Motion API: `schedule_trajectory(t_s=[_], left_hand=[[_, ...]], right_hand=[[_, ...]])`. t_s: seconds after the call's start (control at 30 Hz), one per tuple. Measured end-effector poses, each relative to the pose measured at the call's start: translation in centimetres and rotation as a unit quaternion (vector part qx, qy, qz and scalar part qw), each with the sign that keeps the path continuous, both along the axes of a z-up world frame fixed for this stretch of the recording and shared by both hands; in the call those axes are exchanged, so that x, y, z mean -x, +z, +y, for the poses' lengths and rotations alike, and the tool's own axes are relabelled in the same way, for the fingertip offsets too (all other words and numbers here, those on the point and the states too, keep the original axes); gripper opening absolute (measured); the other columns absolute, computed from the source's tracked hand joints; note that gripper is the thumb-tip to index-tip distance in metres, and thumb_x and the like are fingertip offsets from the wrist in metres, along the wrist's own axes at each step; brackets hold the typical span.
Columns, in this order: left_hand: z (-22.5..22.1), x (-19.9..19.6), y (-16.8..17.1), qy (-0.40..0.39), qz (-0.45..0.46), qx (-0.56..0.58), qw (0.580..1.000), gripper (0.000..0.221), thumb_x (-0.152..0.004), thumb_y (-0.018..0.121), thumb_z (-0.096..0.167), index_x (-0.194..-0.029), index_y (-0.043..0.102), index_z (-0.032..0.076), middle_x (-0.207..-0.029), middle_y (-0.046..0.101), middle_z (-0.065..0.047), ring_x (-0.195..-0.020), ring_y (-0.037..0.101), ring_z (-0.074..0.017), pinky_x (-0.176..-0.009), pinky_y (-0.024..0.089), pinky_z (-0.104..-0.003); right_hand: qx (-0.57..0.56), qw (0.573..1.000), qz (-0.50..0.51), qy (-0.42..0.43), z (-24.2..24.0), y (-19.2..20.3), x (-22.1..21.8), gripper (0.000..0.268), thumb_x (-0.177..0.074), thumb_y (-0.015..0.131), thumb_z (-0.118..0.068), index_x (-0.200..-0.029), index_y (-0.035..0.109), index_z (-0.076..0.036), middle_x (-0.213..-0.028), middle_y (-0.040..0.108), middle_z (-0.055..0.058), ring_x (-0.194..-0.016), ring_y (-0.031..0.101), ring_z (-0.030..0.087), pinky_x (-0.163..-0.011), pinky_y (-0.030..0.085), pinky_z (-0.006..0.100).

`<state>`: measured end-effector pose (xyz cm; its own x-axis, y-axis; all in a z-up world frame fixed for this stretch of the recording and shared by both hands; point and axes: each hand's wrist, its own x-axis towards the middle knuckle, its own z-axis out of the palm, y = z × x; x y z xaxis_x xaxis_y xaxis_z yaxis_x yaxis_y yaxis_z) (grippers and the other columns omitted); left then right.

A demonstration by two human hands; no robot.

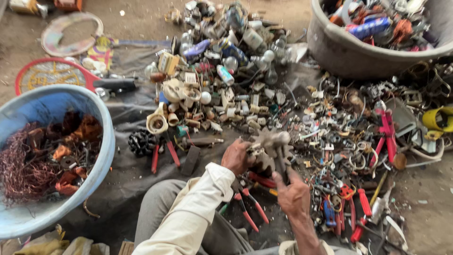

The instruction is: The person uses a hammer and other tools to strike and dismantle a metal gear and attached mechanical components while sitting on the ground amidst a large pile of electrical and metal scrap.

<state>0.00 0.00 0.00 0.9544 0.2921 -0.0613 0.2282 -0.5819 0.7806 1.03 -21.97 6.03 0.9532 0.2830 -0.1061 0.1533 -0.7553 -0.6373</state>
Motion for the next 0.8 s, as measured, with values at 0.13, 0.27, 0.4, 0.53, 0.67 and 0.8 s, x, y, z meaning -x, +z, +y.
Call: schedule_trajectory(t_s=[0.13,0.27,0.4,0.53,0.67,0.8], left_hand=[[-0.1,-1.1,1.7,-0.004,0.081,0.016,0.997,0.054,-0.08,0.082,0.028,-0.13,0.068,0.013,-0.122,0.062,-0.019,-0.107,0.067,-0.0366,-0.097,0.054,-0.044],[-0.3,-0.8,1.6,0.0,0.067,0.024,0.997,0.053,-0.08,0.083,0.026,-0.129,0.068,0.012,-0.122,0.062,-0.02,-0.107,0.066,-0.0376,-0.096,0.054,-0.045],[-0.3,-0.3,1.5,0.016,0.016,0.019,1.0,0.048,-0.076,0.082,0.022,-0.123,0.073,0.014,-0.121,0.066,-0.018,-0.11,0.065,-0.039,-0.094,0.053,-0.045],[-0.3,-0.1,0.4,-0.002,-0.015,0.011,1.0,0.047,-0.078,0.082,0.023,-0.123,0.07,0.011,-0.121,0.064,-0.022,-0.111,0.063,-0.0418,-0.096,0.052,-0.046],[0.0,-1.3,0.5,0.015,0.022,0.014,1.0,0.051,-0.076,0.083,0.023,-0.124,0.07,0.012,-0.123,0.061,-0.024,-0.11,0.062,-0.0425,-0.096,0.05,-0.047],[-0.4,-0.8,-0.3,0.014,0.019,0.021,1.0,0.048,-0.08,0.08,0.025,-0.125,0.07,0.012,-0.122,0.067,-0.019,-0.111,0.065,-0.0395,-0.097,0.053,-0.045]], right_hand=[[-0.156,0.975,-0.156,0.023,0.4,2.2,0.4,0.035,-0.102,0.064,-0.034,-0.119,0.068,-0.004,-0.077,0.07,0.004,-0.054,0.063,0.011,-0.044,0.056,0.027],[-0.127,0.975,-0.178,0.033,0.7,3.0,1.1,0.034,-0.1,0.064,-0.031,-0.12,0.066,-0.003,-0.07,0.065,0.004,-0.049,0.06,0.011,-0.042,0.054,0.028],[0.163,0.981,0.107,0.004,2.0,2.1,-0.9,0.033,-0.102,0.066,-0.037,-0.122,0.068,-0.011,-0.071,0.071,0.008,-0.054,0.06,0.021,-0.051,0.053,0.037],[-0.059,0.994,-0.088,-0.002,0.9,2.4,0.6,0.043,-0.094,0.07,-0.033,-0.128,0.068,-0.006,-0.08,0.072,0.008,-0.061,0.067,0.018,-0.054,0.054,0.036],[-0.154,0.982,-0.101,-0.037,0.6,3.7,0.4,0.047,-0.096,0.063,-0.04,-0.128,0.065,-0.007,-0.08,0.074,0.011,-0.063,0.069,0.023,-0.055,0.056,0.038],[0.015,0.997,-0.08,-0.011,1.0,2.3,0.0,0.043,-0.097,0.063,-0.04,-0.126,0.068,-0.008,-0.085,0.077,0.014,-0.071,0.074,0.026,-0.064,0.058,0.042]])
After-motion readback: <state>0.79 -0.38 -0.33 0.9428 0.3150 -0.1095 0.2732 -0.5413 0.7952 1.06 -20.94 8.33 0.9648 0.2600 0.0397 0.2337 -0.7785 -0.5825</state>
